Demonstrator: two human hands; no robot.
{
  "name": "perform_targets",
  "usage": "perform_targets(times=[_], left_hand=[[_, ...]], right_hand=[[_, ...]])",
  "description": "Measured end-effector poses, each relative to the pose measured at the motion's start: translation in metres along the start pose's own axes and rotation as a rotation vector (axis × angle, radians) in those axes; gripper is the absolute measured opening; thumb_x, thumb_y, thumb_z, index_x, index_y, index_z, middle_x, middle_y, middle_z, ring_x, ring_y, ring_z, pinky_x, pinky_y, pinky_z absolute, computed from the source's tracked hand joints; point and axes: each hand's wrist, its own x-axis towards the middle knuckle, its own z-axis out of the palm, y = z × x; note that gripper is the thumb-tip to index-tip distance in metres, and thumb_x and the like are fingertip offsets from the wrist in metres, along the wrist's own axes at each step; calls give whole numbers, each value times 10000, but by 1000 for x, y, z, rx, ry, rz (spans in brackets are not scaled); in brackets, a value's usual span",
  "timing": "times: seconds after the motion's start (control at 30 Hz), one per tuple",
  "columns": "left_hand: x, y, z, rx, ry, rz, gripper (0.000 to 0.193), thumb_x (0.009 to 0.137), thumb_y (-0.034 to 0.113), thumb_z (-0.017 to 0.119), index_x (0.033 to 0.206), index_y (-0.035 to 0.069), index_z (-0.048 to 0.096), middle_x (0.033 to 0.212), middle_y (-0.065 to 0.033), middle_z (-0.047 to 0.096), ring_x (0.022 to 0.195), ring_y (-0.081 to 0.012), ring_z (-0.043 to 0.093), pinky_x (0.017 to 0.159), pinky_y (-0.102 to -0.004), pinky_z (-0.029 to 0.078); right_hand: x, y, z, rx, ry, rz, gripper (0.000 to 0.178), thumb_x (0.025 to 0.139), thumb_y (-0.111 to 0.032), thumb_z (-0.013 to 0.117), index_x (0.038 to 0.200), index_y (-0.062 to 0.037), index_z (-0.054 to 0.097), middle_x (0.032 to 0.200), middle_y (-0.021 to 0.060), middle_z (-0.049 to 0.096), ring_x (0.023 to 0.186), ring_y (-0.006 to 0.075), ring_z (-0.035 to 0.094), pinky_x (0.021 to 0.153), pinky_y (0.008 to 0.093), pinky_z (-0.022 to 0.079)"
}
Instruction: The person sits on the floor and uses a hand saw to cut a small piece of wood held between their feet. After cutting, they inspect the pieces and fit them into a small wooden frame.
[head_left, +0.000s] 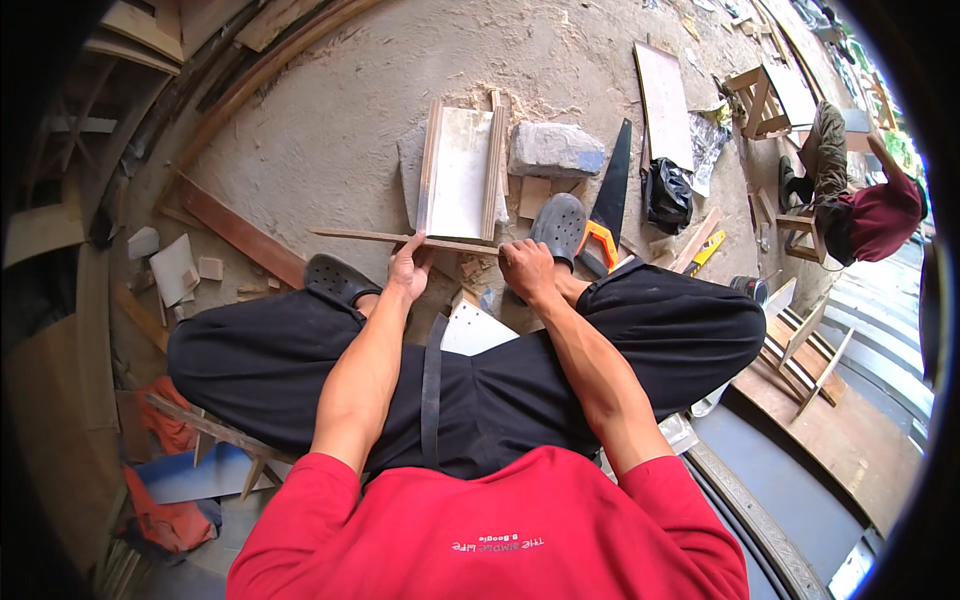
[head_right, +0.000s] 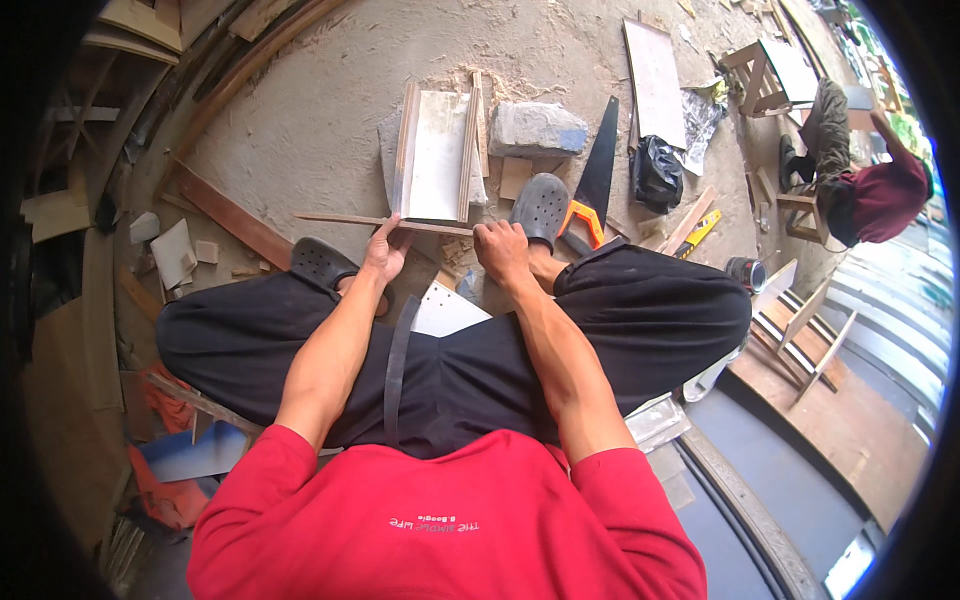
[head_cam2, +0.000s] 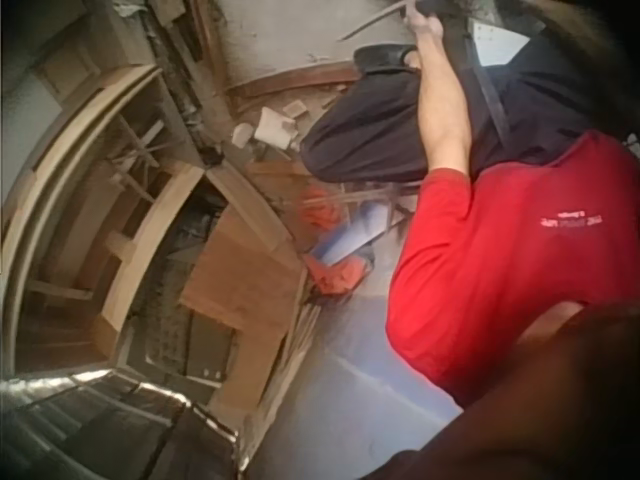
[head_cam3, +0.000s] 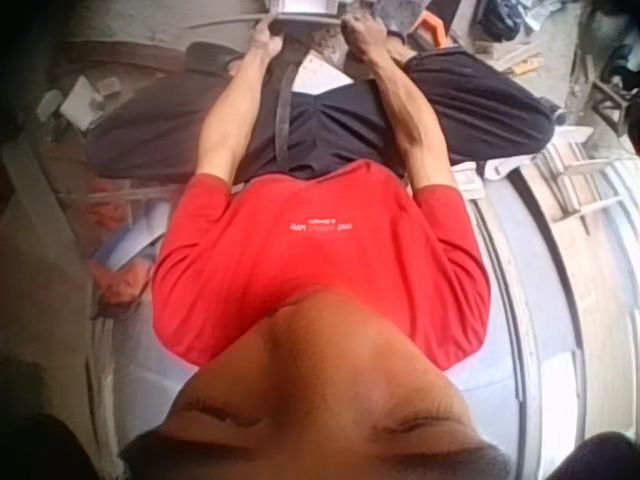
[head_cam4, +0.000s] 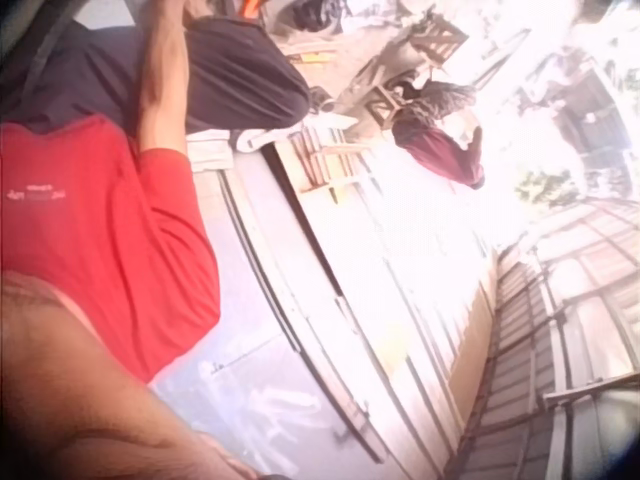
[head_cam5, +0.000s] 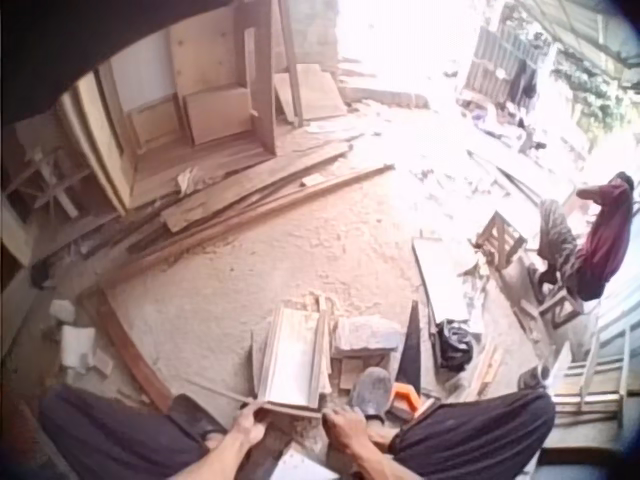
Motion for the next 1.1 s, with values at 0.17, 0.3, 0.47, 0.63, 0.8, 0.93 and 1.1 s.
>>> perform_targets(times=[0.17, 0.3, 0.47, 0.63, 0.8, 0.93, 1.1], left_hand=[[1, 0, 0, -25, 3, 17, 296, 742, 97, 807, 977, 106, 628, 959, -21, 658, 982, -180, 601, 957, -358, 457], [0, 0, 5, -45, 7, 13, 300, 736, 84, 807, 974, 103, 625, 972, -23, 657, 989, -178, 600, 957, -347, 458], [-1, 1, 5, -30, 5, 18, 300, 736, 93, 806, 975, 99, 624, 973, -25, 653, 1003, -184, 592, 972, -351, 448], [2, 4, 3, -13, 6, 16, 291, 739, 113, 796, 971, 101, 621, 977, -25, 646, 1015, -192, 578, 992, -372, 432], [2, 6, 6, -29, 2, 18, 310, 728, 120, 784, 974, 100, 596, 1026, -37, 606, 1052, -214, 547, 1022, -396, 412], [4, 7, 5, -32, 2, -3, 309, 724, 125, 774, 969, 104, 587, 1071, -51, 584, 1080, -225, 529, 1036, -419, 401], [6, 5, 6, 14, 5, 7, 273, 725, 118, 774, 939, 127, 605, 930, -11, 622, 994, -192, 571, 992, -417, 401]], right_hand=[[4, 1, 0, 20, 65, -15, 55, 805, -163, 617, 763, -128, 616, 780, 43, 641, 785, 231, 617, 672, 384, 431], [7, 6, 5, 10, 103, -4, 38, 794, -146, 617, 762, -126, 617, 773, 40, 639, 793, 232, 618, 686, 381, 438], [7, 7, 10, 4, 90, 29, 17, 783, -137, 616, 782, -125, 628, 768, 39, 642, 794, 227, 619, 690, 382, 437], [8, 7, 14, 8, 117, 4, 74, 765, -133, 624, 834, -122, 647, 783, 33, 656, 800, 225, 614, 703, 387, 427], [10, 6, 10, -43, -47, 22, 178, 781, -165, 644, 954, -135, 671, 879, 26, 684, 879, 215, 599, 749, 374, 413], [13, 7, 8, -62, -136, 64, 206, 756, -237, 658, 932, -132, 670, 876, 58, 682, 898, 246, 598, 773, 402, 411], [21, 14, 5, -43, -356, 153, 247, 759, -323, 619, 907, -137, 684, 868, 104, 679, 919, 283, 614, 803, 444, 423]])
